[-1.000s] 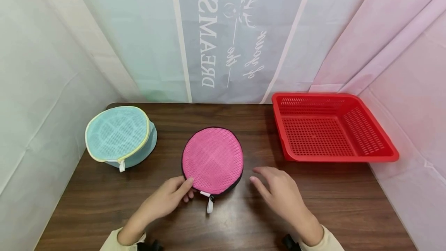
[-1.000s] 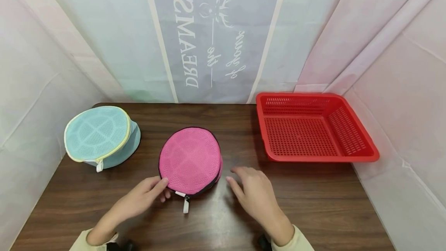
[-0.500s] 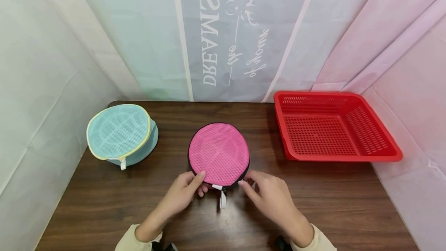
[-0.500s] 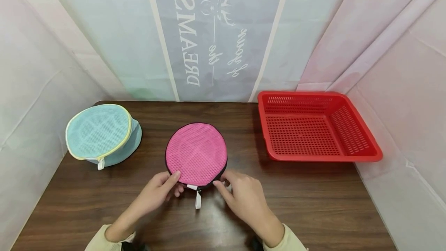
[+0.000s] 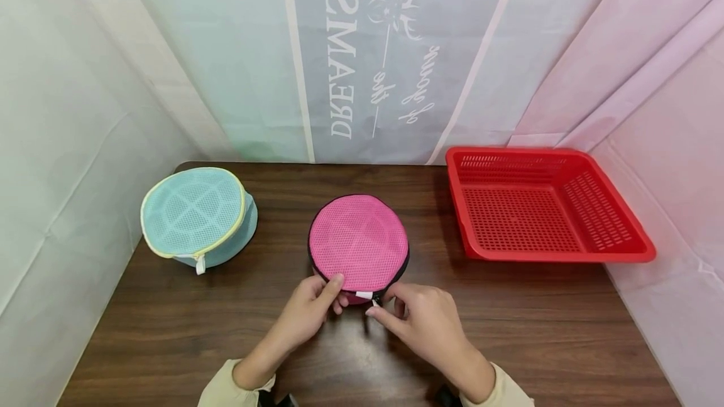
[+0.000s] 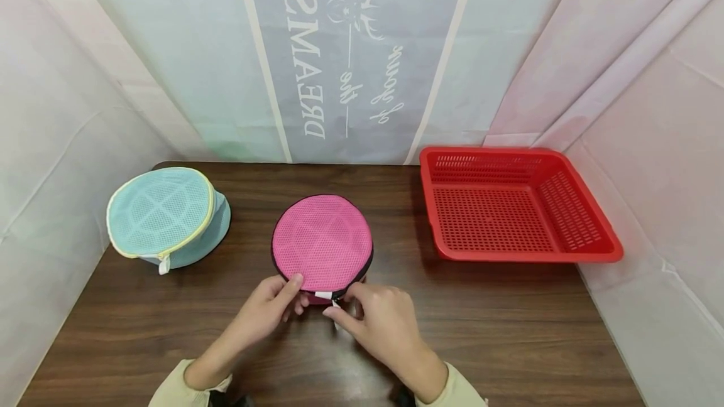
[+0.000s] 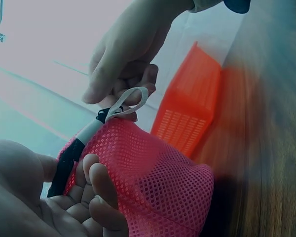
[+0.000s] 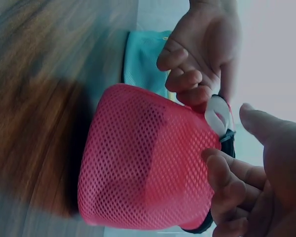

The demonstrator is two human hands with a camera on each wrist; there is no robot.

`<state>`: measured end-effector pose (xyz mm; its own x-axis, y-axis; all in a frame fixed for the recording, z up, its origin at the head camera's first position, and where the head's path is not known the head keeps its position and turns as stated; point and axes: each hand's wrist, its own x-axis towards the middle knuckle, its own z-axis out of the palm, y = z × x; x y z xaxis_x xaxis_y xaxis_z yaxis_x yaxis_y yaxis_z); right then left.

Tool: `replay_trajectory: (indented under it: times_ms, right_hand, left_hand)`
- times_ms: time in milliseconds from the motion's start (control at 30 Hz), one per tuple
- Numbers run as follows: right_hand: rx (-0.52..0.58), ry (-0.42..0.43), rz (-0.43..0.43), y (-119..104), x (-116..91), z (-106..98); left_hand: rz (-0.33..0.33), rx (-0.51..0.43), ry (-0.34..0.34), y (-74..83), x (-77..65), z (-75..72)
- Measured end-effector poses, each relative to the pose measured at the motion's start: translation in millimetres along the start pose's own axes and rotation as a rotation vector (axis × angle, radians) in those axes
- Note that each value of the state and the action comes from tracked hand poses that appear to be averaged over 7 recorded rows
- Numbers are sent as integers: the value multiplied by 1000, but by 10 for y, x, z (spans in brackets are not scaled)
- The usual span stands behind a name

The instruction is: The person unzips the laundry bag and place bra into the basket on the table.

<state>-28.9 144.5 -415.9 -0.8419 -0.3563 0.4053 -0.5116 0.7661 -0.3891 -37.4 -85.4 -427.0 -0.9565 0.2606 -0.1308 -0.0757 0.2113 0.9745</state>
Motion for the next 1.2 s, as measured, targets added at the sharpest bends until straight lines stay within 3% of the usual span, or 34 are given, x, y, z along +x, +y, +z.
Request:
replay_trajectory:
  times_ms: [233,633,933,1200]
  right_hand:
    - [-29,24,17,-36,24,25]
    - [4,42,-35,-41,30,53]
    - [29,37,-60,-37,40,79]
    - [45,24,-112,-65,64,112]
  left_hand:
    - [15,8,-29,5,3,21]
    - [-9,-25,-9,4,12,51]
    - [33,-66,-37,-28,39,84]
    - [41,-30,-23,-34,53,128]
